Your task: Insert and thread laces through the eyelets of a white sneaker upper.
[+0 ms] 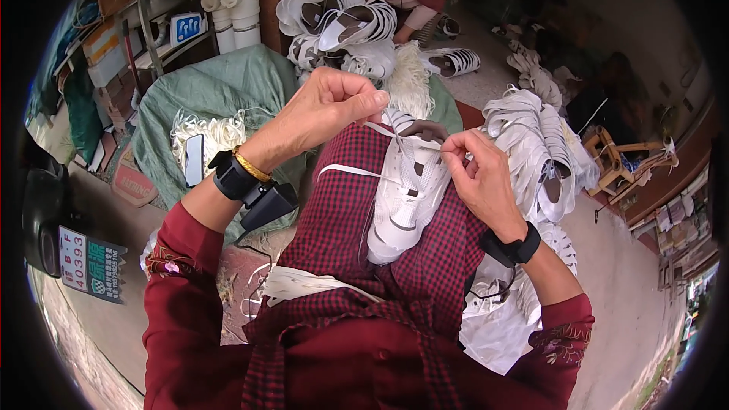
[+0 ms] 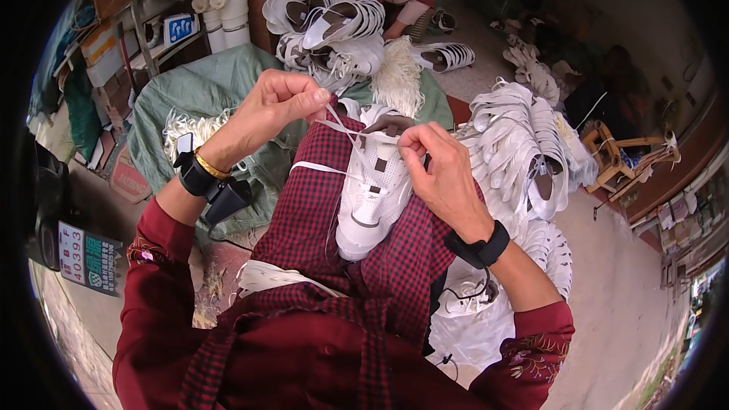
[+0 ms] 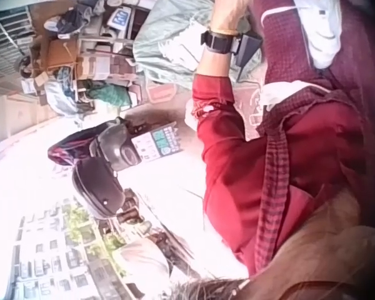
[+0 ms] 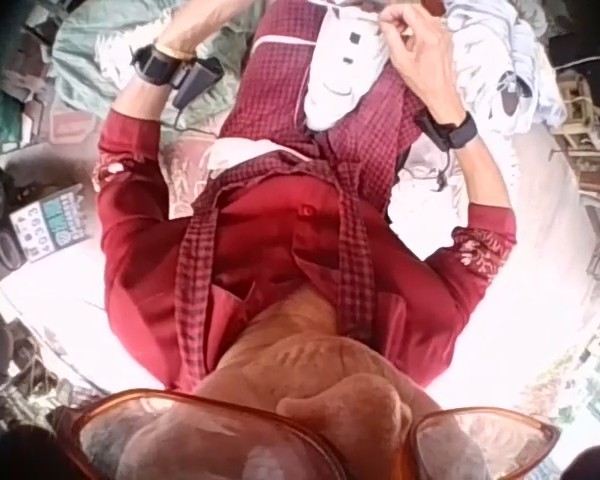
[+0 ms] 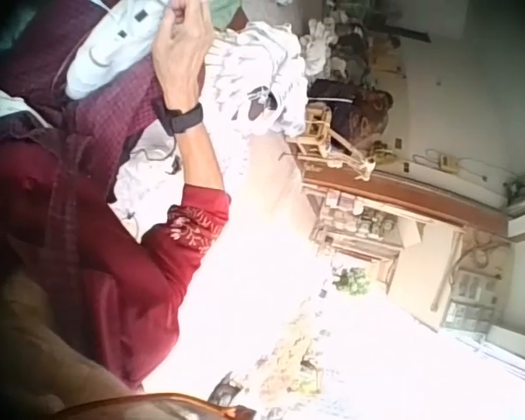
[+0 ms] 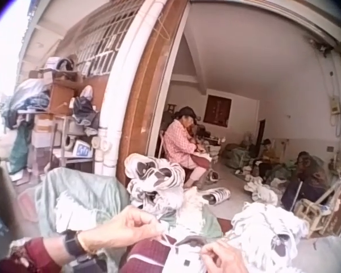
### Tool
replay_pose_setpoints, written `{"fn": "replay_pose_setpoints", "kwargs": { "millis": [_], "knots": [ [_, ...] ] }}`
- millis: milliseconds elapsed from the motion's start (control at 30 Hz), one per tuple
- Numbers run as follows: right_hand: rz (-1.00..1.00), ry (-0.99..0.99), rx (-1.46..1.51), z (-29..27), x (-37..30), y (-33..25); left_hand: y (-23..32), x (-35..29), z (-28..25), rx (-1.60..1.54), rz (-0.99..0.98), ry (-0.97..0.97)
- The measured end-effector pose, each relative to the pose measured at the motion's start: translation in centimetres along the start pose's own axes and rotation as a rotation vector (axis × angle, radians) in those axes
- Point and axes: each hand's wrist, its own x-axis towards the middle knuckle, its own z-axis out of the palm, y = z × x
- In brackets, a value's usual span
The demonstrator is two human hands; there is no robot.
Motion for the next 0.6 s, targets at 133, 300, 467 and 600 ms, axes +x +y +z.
{"fn": "replay_pose_setpoints", "kwargs": {
  "millis": [133, 300, 467, 600],
  "knots": [
    [-0.035, -0.003, 0.008, 0.5, -0.6, 0.7, -1.0, 0.5, -0.5, -0.007, -0.046, -0.004],
    [-0.011, -0.082, 0.05, 0.8, -1.1, 0.7, -2.8, 0.8, -1.0, 0.008, -0.03, 0.058],
    [0.021, -0.114, 0.077, 1.3, -1.0, 0.6, -4.5, 0.6, -1.7, -0.006, -0.047, 0.099],
    [0.029, -0.112, 0.082, 1.5, -0.9, 0.7, -5.4, 0.2, -2.0, 0.015, -0.053, 0.126]
  ]
}}
